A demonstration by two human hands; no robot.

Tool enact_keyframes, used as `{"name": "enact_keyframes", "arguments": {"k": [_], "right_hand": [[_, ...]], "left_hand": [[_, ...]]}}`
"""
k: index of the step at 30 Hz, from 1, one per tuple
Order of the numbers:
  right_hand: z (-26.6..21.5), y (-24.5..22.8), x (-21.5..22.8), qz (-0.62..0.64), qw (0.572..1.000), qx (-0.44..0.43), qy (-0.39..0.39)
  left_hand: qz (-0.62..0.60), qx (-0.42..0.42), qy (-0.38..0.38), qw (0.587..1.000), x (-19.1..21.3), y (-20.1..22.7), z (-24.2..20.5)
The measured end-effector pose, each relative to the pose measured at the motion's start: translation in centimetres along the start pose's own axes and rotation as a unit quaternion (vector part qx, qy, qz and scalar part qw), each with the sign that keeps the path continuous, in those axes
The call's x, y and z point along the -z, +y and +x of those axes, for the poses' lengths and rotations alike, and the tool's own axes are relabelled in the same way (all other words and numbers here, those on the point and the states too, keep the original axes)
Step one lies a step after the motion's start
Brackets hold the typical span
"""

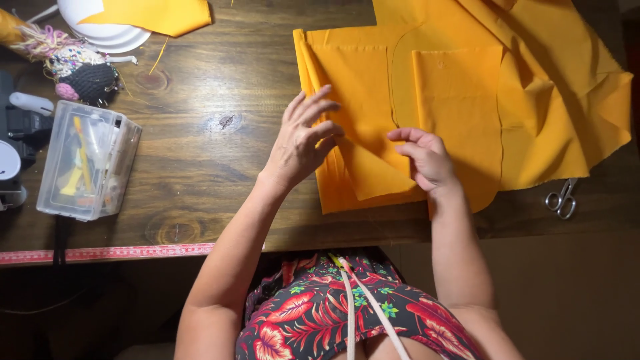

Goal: The person cuts a large piece of yellow fabric using scissors, following a curved pattern. They separate the cut piece, fold the remaining fabric, and continue cutting along marked lines to create additional fabric pieces.

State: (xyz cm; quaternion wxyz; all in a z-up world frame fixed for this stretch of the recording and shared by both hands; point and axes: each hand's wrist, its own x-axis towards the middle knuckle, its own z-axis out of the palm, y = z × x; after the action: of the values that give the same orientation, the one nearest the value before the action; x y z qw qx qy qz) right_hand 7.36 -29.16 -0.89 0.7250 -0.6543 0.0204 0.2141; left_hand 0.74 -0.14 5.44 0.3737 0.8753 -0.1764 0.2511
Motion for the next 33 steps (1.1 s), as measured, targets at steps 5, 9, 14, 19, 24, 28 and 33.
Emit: {"name": "enact_keyframes", "arguments": {"k": [5, 9, 14, 19, 24, 28, 33], "right_hand": [[-3.9, -8.2, 4.1, 0.035, 0.99, 0.079, -0.107], [-5.9, -13.6, 3.5, 0.086, 0.957, 0.162, -0.223], [3.9, -11.8, -3.6, -0.21, 0.977, 0.029, 0.021], [9.2, -6.8, -4.3, -0.43, 0.901, 0.0, 0.052], [8.0, -6.9, -4.1, -0.339, 0.939, -0.026, 0.05], [10.7, -2.3, -1.7, -0.239, 0.962, 0.124, 0.03], [10.0, -2.8, -1.9, -0.434, 0.893, 0.091, 0.078]], "left_hand": [[-0.147, 0.015, 0.021, 0.989, 2.3, 4.3, 3.4], [-0.468, 0.167, 0.026, 0.867, 3.1, 5.1, 5.5], [-0.265, 0.327, 0.067, 0.905, -2.0, -1.9, 2.3], [-0.134, 0.444, 0.02, 0.886, -3.7, -6.0, -1.0], [-0.154, 0.344, 0.056, 0.925, -3.7, -6.3, -0.7], [-0.107, 0.253, 0.078, 0.958, -4.4, -7.6, 0.3], [-0.006, 0.254, 0.071, 0.965, -5.8, -10.0, -0.4]]}}
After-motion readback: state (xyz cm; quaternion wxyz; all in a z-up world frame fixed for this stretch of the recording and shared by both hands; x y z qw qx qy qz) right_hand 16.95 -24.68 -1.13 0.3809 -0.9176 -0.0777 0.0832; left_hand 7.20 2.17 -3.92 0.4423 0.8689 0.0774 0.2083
